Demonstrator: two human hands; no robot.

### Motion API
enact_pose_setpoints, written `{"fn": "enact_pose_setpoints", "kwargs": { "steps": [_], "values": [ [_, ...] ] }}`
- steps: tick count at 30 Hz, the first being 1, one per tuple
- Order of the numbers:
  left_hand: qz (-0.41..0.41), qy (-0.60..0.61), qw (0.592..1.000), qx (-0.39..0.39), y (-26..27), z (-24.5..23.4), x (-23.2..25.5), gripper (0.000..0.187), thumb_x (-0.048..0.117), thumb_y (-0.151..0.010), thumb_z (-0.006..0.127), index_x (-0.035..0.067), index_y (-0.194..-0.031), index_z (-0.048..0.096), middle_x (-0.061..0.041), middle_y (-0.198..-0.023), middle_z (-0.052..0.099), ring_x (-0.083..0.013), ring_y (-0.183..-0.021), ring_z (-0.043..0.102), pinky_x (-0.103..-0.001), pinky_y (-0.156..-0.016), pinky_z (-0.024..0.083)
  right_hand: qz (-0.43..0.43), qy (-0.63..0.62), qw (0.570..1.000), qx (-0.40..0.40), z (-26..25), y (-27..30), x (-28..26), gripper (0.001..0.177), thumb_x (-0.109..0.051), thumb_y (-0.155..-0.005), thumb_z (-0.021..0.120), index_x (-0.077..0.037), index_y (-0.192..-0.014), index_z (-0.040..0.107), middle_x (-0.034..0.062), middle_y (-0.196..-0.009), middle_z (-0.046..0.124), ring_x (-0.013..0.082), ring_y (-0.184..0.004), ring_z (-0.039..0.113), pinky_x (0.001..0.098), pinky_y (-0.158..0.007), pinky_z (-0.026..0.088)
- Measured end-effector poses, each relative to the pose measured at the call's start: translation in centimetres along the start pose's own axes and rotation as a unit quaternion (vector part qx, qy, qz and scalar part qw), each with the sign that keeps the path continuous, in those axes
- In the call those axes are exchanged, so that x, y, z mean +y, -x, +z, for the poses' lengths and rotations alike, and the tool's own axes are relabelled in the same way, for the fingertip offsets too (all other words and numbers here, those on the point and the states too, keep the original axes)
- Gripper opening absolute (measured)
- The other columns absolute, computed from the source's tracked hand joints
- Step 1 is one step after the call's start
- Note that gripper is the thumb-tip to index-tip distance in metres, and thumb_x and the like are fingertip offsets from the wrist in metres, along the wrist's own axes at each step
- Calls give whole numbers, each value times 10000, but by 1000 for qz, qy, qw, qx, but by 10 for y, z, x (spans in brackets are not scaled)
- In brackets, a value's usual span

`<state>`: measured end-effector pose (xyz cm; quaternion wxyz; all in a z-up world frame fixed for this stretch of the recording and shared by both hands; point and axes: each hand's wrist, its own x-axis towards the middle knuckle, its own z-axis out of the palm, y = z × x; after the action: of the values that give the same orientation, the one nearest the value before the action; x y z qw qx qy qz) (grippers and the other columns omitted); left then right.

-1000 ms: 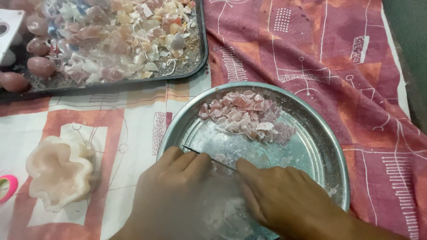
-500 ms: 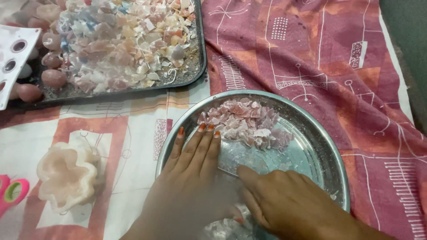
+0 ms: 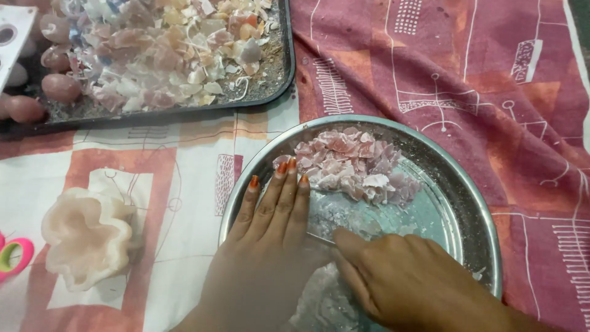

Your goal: The person is cutting pieces of colorful wax or solidified fragrance on a metal plate using a small knife.

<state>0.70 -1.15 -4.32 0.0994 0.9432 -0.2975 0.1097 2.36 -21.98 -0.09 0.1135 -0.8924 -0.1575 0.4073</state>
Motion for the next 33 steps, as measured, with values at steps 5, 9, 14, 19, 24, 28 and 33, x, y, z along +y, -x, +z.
{"fn": "enact_pose_setpoints", "kwargs": {
  "steps": [5,9,14,19,24,28,33],
  "values": [
    [-13,5,1000,6,3,3,1,785,476,-993,485,-143,-1466,389,-303,-1564,388,-371,-1516,309,-540,-1231,204,-17,30,996,77,17,-1,6,254,-393,-1018,508,-156,-1108,522,162,-667,684,415,-633,689,569,-634,555],
    [-30,16,999,-2,3,4,3,799,511,-985,490,-133,-1450,400,-307,-1558,400,-355,-1510,309,-515,-1215,219,47,53,997,-23,-8,3,-15,223,-363,-1056,442,-155,-1135,459,153,-674,687,356,-617,710,518,-604,568],
    [-32,18,999,15,7,16,1,825,534,-989,486,-132,-1468,398,-301,-1565,393,-346,-1514,305,-500,-1227,220,7,69,997,44,3,-2,-7,194,-291,-974,481,-145,-1100,460,180,-671,676,411,-589,706,577,-546,554],
    [-33,-7,999,2,4,9,4,808,504,-994,455,-133,-1483,366,-292,-1587,355,-341,-1536,256,-496,-1244,162,29,89,996,1,17,-2,1,181,-316,-1066,429,-146,-1127,425,125,-686,666,340,-645,726,510,-588,573],
    [-30,-12,998,-45,9,10,7,818,498,-996,415,-151,-1481,302,-313,-1597,297,-363,-1539,193,-481,-1252,108,-7,127,980,152,38,3,3,235,-238,-967,530,-147,-1171,459,129,-868,715,391,-733,728,547,-620,569],
    [-13,-12,1000,-14,6,-5,9,794,494,-1016,414,-116,-1512,300,-299,-1596,299,-372,-1547,203,-523,-1260,117,43,68,991,109,0,23,-23,186,-225,-957,495,-178,-1136,480,152,-777,725,388,-737,721,554,-674,553],
    [-10,139,987,80,10,-24,9,725,374,-960,613,-59,-1498,392,-286,-1593,353,-458,-1513,269,-534,-1220,236,38,92,976,196,-10,25,-6,340,-270,-1004,534,-137,-1308,460,155,-733,714,386,-715,712,546,-658,542]
  ]
}}
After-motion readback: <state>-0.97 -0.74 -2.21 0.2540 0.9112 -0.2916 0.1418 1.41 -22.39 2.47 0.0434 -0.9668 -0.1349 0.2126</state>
